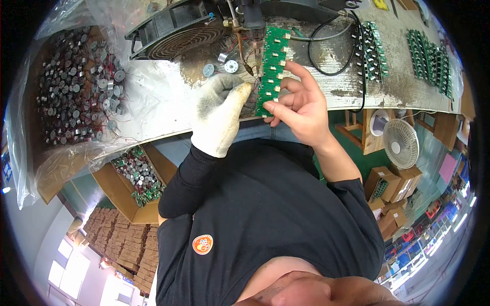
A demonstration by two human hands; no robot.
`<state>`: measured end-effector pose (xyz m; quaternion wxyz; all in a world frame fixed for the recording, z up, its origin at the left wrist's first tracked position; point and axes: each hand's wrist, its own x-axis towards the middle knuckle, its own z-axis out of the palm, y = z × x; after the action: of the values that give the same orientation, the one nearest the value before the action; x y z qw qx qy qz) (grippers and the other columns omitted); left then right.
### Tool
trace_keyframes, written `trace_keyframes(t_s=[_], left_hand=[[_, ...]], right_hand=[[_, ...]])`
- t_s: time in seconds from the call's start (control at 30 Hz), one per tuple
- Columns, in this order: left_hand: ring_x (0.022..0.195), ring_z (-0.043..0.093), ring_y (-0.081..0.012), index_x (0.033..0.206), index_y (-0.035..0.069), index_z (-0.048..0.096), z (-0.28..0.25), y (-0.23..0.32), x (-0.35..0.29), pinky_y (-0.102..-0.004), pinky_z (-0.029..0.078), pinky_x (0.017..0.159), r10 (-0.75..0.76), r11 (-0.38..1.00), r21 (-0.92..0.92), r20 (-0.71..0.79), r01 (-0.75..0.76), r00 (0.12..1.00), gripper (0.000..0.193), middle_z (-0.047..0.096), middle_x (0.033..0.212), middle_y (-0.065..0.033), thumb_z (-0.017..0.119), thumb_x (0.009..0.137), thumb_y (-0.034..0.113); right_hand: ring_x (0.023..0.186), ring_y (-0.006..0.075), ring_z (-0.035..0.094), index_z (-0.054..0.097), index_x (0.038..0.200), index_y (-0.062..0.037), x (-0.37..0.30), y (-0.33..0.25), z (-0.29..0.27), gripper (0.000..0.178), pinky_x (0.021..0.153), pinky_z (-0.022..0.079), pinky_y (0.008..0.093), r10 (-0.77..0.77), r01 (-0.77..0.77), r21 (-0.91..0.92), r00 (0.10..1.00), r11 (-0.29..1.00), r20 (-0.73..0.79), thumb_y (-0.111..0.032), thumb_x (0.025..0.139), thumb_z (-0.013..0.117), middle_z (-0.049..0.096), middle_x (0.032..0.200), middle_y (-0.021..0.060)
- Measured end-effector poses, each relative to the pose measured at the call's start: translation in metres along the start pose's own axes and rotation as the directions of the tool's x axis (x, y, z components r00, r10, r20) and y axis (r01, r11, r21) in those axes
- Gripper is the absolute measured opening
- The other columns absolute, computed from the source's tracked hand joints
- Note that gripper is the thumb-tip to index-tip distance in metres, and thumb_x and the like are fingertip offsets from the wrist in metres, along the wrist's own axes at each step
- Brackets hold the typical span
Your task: The person solders electronic components onto printed circuit boards using a specialized soldering machine.
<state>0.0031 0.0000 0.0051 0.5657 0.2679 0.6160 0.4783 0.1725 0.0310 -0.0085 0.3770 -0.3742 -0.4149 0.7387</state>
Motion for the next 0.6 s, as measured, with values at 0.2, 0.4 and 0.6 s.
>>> trace_keyframes(t_s=[0.2,0.4,0.6], left_hand=[[0.074,0.059,-0.0101,0.094,-0.005,0.062,-0.0008,-0.0023,-0.0008,-0.0245,0.048,0.065,0.060,0.996,0.068,-0.008,-0.059,0.998,0.017,0.064,0.081,-0.0066,0.062,0.087,0.011],[0.072,0.059,-0.0104,0.094,-0.005,0.062,0.0013,-0.0046,-0.0010,-0.0250,0.048,0.063,0.042,0.997,0.069,-0.009,-0.042,0.999,0.017,0.064,0.080,-0.0068,0.063,0.086,0.011],[0.073,0.059,-0.0107,0.095,-0.005,0.061,-0.0018,-0.0019,0.0012,-0.0248,0.048,0.065,0.042,0.998,0.053,0.019,-0.043,0.999,0.019,0.064,0.082,-0.0075,0.063,0.086,0.011]], right_hand=[[0.067,0.0163,0.065,0.027,0.138,-0.0025,-0.0017,0.0001,-0.0008,0.069,0.054,0.054,0.0243,0.006,-0.006,-0.019,1.000,1.000,0.002,0.011,0.080,0.062,0.058,0.105,0.0174],[0.066,0.0164,0.064,0.025,0.138,-0.0009,-0.0040,-0.0007,-0.0021,0.070,0.055,0.056,0.0262,-0.003,0.003,-0.022,1.000,1.000,0.000,0.014,0.079,0.060,0.058,0.106,0.0204],[0.067,0.0166,0.066,0.028,0.138,-0.0027,-0.0020,-0.0004,-0.0026,0.068,0.052,0.053,0.0230,-0.011,0.010,-0.022,1.000,1.000,-0.009,0.007,0.080,0.064,0.059,0.104,0.0163]])
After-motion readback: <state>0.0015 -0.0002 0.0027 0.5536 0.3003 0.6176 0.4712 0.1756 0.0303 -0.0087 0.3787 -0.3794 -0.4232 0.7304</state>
